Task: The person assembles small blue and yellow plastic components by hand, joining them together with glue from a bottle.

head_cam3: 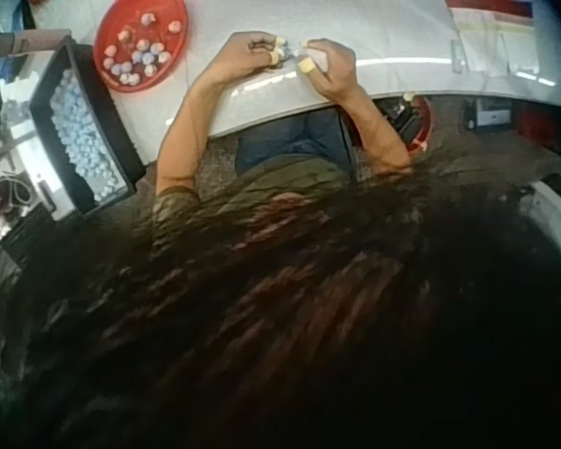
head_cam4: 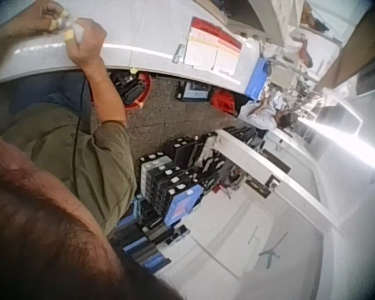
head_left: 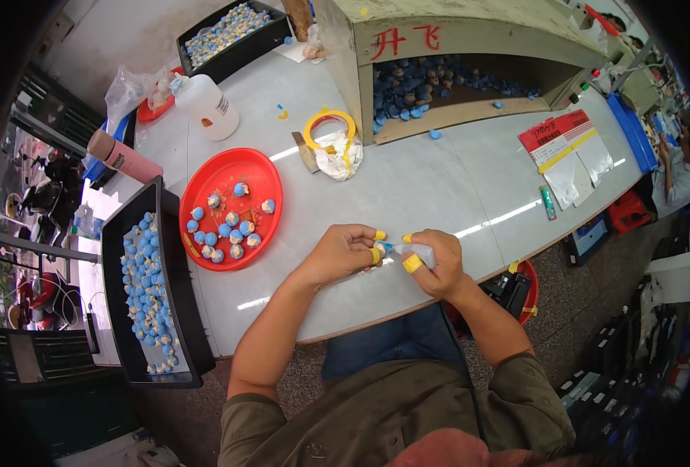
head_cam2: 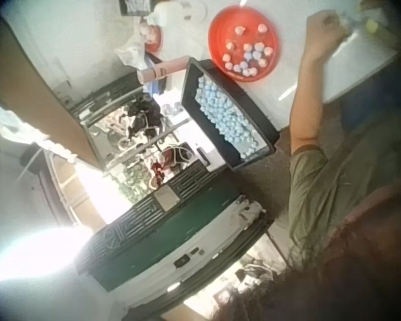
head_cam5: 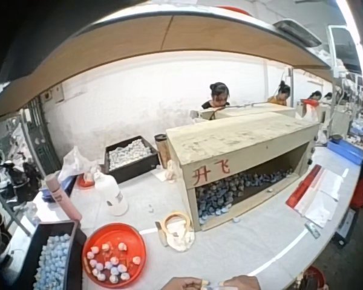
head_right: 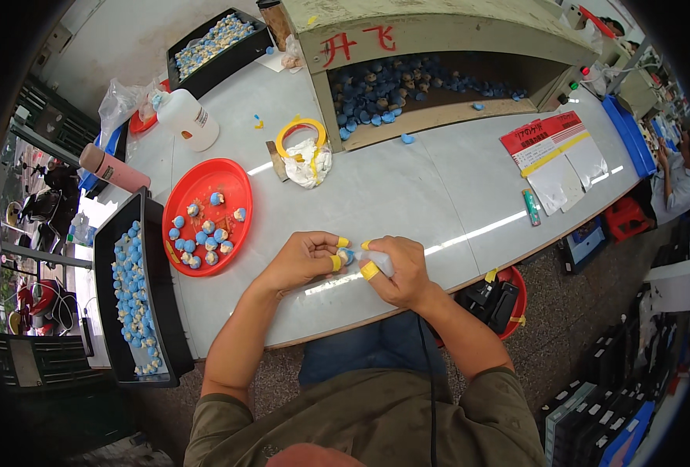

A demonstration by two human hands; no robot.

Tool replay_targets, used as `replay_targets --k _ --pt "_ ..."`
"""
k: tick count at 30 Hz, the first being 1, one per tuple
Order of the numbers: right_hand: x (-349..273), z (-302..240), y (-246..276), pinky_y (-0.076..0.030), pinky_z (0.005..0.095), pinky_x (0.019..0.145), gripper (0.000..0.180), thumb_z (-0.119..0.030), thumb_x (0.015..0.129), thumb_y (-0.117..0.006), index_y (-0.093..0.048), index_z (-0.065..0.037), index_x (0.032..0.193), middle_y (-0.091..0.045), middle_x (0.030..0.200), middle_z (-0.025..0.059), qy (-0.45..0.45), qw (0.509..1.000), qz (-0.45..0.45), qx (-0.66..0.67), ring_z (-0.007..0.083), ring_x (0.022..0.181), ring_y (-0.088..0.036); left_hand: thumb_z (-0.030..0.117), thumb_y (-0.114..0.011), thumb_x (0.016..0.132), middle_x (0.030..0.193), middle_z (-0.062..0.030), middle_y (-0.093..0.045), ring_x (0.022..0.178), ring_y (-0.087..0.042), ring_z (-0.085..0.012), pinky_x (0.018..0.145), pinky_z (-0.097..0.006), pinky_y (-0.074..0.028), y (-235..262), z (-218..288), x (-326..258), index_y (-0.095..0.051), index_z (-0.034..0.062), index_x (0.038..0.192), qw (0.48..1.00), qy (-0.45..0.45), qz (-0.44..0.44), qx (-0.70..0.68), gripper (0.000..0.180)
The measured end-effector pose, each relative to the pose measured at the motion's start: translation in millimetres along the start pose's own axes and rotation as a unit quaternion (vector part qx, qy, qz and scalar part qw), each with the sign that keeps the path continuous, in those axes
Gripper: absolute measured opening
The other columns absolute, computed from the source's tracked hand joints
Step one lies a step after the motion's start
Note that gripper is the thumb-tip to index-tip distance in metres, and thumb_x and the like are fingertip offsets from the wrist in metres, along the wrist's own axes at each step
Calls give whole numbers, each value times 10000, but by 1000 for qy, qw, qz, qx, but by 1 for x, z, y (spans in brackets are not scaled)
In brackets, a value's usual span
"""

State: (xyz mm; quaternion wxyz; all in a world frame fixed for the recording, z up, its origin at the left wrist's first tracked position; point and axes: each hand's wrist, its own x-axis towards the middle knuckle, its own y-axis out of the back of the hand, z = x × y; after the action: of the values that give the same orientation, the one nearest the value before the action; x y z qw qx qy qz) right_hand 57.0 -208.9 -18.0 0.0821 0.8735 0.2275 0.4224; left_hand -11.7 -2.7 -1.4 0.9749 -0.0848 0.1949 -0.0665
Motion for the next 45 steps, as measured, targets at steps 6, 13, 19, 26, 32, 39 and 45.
replay_targets --k 6,13,19,26,32,39,45 --pt "0 -3 -1 -424 337 473 212 -40 711 -716 -584 9 869 -600 657 126 19 999 -1 -38 263 494 -550 37 -654 847 960 -101 -665 845 -673 -124 720 -211 -537 0 -1 1 -564 -88 1183 1000 11 14 -14 370" --pt "0 -10 0 -394 327 458 221 -65 685 -733 -599 -12 853 -565 637 83 61 992 -7 -109 237 486 -523 43 -650 879 982 -105 -672 863 -687 -157 718 -214 -546 1 -2 2 -574 -77 1175 998 22 32 -48 329" --pt "-2 -9 0 -396 325 457 225 -80 679 -737 -594 -19 841 -561 636 79 80 988 -12 -128 230 488 -524 38 -638 881 983 -147 -657 866 -682 -181 735 -242 -560 -2 -1 3 -555 -115 1150 996 19 54 -68 320" --pt "-4 -9 0 -399 323 456 228 -88 676 -737 -591 -20 837 -548 624 74 84 989 -19 -117 230 486 -525 36 -647 881 1016 -111 -657 904 -683 -176 744 -221 -565 -2 -3 3 -575 -66 1145 994 15 70 -82 292" --pt "-1 -9 2 -407 326 460 235 -90 679 -735 -592 -14 850 -551 629 78 75 990 -3 -121 237 490 -530 26 -643 882 1013 -117 -661 898 -686 -179 733 -222 -564 -2 -3 3 -579 -71 1145 995 18 62 -70 287" --pt "-2 -8 -1 -404 327 462 245 -90 687 -734 -595 -6 871 -554 639 84 74 990 -14 -122 236 496 -528 18 -650 875 1015 -124 -661 882 -685 -176 710 -227 -558 -1 -5 3 -580 -80 1146 996 12 55 -62 296" --pt "0 -9 0 -397 326 456 239 -86 684 -731 -594 -6 863 -545 628 81 73 990 -13 -122 235 486 -519 19 -653 873 1016 -124 -660 881 -684 -175 708 -226 -557 -1 -4 3 -578 -84 1149 996 14 56 -63 303"
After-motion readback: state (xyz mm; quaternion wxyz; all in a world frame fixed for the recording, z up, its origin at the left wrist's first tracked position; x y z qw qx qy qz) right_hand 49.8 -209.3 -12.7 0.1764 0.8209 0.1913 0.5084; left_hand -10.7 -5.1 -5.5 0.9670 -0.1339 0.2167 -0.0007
